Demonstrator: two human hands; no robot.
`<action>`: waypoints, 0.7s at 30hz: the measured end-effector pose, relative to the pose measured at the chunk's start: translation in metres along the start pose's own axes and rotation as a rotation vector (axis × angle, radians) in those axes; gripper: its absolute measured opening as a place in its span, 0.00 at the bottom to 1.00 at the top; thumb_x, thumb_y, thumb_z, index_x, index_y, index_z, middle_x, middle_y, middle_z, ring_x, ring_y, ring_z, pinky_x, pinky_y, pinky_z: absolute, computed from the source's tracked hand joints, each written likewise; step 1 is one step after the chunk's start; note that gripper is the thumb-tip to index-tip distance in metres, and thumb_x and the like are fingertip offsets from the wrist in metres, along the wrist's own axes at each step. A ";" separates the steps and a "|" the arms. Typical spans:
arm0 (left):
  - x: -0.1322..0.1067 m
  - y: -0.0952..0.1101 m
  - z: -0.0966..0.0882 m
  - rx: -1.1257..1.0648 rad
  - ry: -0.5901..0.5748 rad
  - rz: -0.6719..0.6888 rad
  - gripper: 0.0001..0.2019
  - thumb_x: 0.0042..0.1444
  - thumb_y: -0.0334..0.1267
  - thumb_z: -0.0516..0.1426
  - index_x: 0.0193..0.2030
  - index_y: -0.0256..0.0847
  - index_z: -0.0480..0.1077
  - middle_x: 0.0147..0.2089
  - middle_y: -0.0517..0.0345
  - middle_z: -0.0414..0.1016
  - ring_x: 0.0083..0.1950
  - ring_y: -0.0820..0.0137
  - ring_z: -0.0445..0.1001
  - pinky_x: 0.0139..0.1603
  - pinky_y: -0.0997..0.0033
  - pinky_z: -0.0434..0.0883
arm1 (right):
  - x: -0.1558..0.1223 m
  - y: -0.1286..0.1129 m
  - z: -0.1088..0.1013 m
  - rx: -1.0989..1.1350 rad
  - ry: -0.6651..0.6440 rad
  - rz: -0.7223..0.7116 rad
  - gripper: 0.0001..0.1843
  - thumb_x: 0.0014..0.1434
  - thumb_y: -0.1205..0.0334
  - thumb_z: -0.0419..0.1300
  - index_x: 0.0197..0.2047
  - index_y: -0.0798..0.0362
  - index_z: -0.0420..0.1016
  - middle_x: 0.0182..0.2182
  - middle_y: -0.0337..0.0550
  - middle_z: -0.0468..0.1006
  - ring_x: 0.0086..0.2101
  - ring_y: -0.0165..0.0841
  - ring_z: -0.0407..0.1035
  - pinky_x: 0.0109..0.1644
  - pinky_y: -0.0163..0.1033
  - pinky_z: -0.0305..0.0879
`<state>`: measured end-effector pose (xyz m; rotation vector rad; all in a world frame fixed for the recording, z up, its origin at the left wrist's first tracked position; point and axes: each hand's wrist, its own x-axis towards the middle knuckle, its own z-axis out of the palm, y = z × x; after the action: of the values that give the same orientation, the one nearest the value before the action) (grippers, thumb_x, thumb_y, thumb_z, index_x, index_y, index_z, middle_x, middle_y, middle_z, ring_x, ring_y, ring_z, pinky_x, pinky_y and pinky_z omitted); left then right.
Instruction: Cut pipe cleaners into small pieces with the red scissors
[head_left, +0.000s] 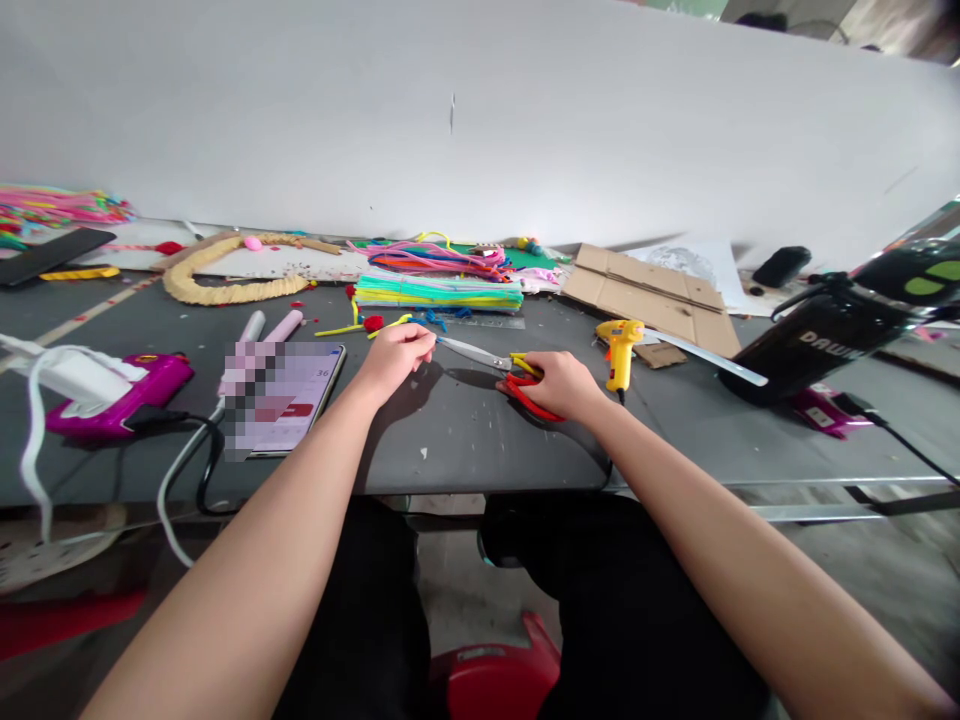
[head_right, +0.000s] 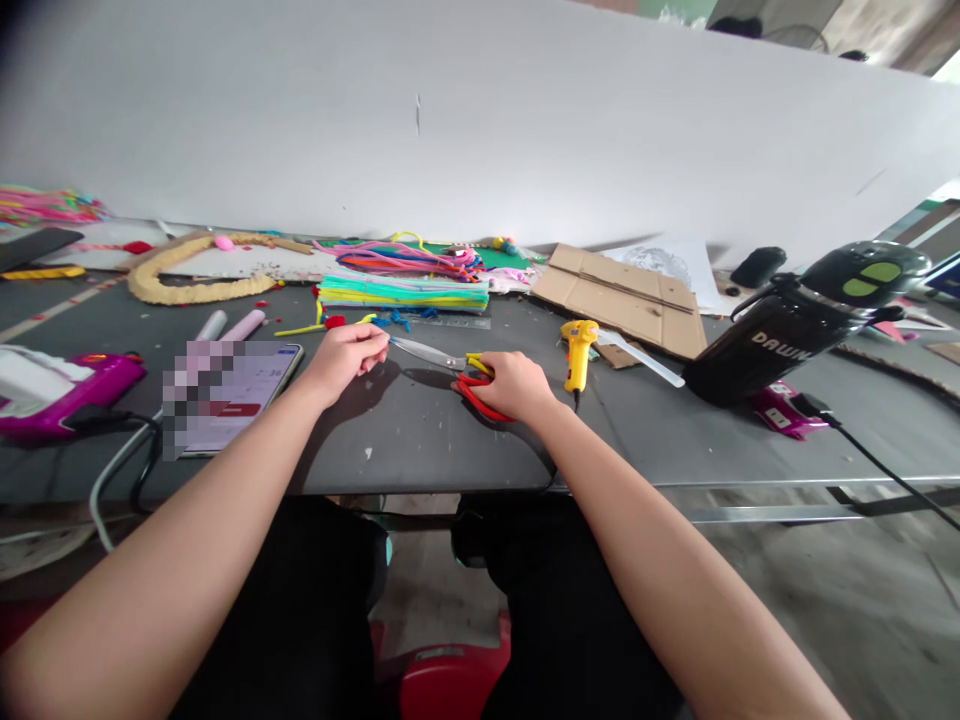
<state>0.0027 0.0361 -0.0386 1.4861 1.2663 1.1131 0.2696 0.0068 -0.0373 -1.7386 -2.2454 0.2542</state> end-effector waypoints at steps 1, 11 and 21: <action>0.000 0.000 0.000 0.000 -0.002 0.000 0.11 0.53 0.41 0.59 0.24 0.37 0.68 0.23 0.61 0.68 0.21 0.78 0.59 0.23 0.72 0.52 | 0.000 0.001 0.000 -0.002 0.000 -0.003 0.22 0.52 0.39 0.60 0.25 0.49 0.65 0.23 0.38 0.72 0.27 0.31 0.60 0.30 0.37 0.46; -0.001 0.002 0.000 -0.009 -0.011 0.002 0.12 0.52 0.41 0.59 0.24 0.37 0.68 0.23 0.61 0.67 0.21 0.78 0.59 0.23 0.72 0.51 | 0.002 0.002 0.000 0.003 -0.018 -0.001 0.22 0.53 0.39 0.60 0.25 0.49 0.67 0.23 0.39 0.71 0.27 0.32 0.61 0.31 0.37 0.47; -0.002 0.006 0.000 -0.017 -0.011 -0.002 0.11 0.51 0.41 0.60 0.23 0.38 0.68 0.22 0.60 0.67 0.21 0.78 0.58 0.24 0.72 0.54 | 0.004 0.002 0.000 0.040 -0.016 0.022 0.23 0.53 0.38 0.60 0.24 0.50 0.69 0.24 0.40 0.71 0.27 0.32 0.61 0.30 0.37 0.47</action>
<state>0.0043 0.0332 -0.0331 1.4763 1.2482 1.1105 0.2707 0.0107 -0.0375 -1.7478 -2.2175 0.3162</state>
